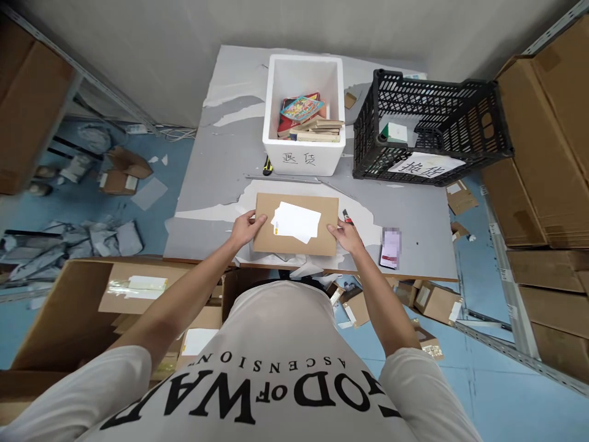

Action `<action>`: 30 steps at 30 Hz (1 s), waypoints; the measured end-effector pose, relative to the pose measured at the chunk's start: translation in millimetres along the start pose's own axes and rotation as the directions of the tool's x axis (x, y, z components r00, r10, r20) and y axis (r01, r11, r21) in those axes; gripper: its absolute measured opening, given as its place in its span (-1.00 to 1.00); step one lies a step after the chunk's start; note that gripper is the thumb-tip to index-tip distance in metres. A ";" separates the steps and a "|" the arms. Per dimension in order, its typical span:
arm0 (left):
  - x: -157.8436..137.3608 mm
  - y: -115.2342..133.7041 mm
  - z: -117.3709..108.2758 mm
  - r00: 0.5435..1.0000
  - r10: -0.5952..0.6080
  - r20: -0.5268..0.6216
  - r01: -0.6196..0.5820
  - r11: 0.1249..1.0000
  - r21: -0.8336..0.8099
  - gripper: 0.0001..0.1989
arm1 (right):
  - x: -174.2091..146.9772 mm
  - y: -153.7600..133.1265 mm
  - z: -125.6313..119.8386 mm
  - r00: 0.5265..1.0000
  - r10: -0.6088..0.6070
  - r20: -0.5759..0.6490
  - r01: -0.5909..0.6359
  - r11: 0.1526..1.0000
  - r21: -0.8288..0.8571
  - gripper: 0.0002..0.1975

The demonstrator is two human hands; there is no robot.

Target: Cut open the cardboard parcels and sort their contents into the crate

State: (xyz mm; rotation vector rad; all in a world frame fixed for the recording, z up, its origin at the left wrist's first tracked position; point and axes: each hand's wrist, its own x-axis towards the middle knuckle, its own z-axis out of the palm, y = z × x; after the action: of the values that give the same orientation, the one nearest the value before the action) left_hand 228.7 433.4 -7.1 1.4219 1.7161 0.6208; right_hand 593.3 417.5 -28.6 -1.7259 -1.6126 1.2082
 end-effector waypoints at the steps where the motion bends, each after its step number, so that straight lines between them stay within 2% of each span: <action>1: 0.4 -2.3 1.2 1.000 -0.007 0.001 0.007 1.000 0.021 -0.43 | -0.3 1.1 3.1 0.999 0.031 0.019 -0.031 1.000 -0.006 -0.45; 4: 0.0 -13.7 5.9 0.999 -0.040 0.015 0.039 0.999 0.036 -0.43 | -0.5 1.8 10.7 0.993 0.103 0.049 -0.102 0.994 -0.029 -0.44; 10: 5.0 -40.5 12.3 0.998 -0.044 0.043 0.047 0.997 -0.067 -0.40 | 5.8 5.9 13.7 0.990 0.130 0.059 -0.131 0.991 0.017 -0.39; 13: 8.3 -58.1 12.6 0.995 -0.041 0.094 0.064 0.964 -0.259 -0.36 | 3.8 18.0 11.9 0.990 0.109 0.092 -0.122 0.981 0.152 -0.31; 16: 0.7 -80.9 13.1 0.992 -0.020 0.123 0.073 0.895 -0.439 -0.22 | -10.0 37.2 13.6 0.995 0.093 0.042 -0.102 0.942 0.320 -0.24; 17: -4.8 -88.3 14.1 0.993 -0.008 0.118 0.059 0.896 -0.439 -0.18 | -16.7 43.8 15.9 0.996 0.089 0.018 -0.090 0.943 0.319 -0.23; 19: -18.6 -99.9 18.1 0.991 0.036 0.131 0.014 0.933 -0.360 -0.17 | -30.8 54.3 23.8 0.998 0.046 0.034 -0.052 0.977 0.208 -0.20; 22: -37.9 -104.9 29.0 0.971 0.080 0.224 -0.039 0.982 -0.183 -0.32 | -46.3 58.6 40.2 0.992 -0.013 0.126 0.017 1.000 -0.026 -0.24; 24: -45.4 -100.6 35.7 0.970 0.057 0.235 -0.033 0.994 -0.104 -0.42 | -50.6 54.2 48.3 0.994 -0.007 0.113 0.017 0.996 -0.085 -0.37; 26: -48.4 -92.1 37.1 0.976 0.037 0.215 -0.023 0.997 -0.068 -0.46 | -51.2 46.8 49.0 0.995 0.007 0.095 0.000 0.997 -0.076 -0.47; 30: -47.3 -64.3 19.2 0.963 0.130 0.235 -0.111 0.990 -0.090 -0.47 | -48.4 28.3 26.8 0.991 -0.001 0.131 0.008 0.999 -0.053 -0.53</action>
State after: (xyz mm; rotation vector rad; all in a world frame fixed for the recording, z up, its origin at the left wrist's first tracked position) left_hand 210.2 369.8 -55.6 1.4909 1.4110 0.5483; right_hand 589.9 360.1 -52.0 -1.7051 -1.7382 1.3124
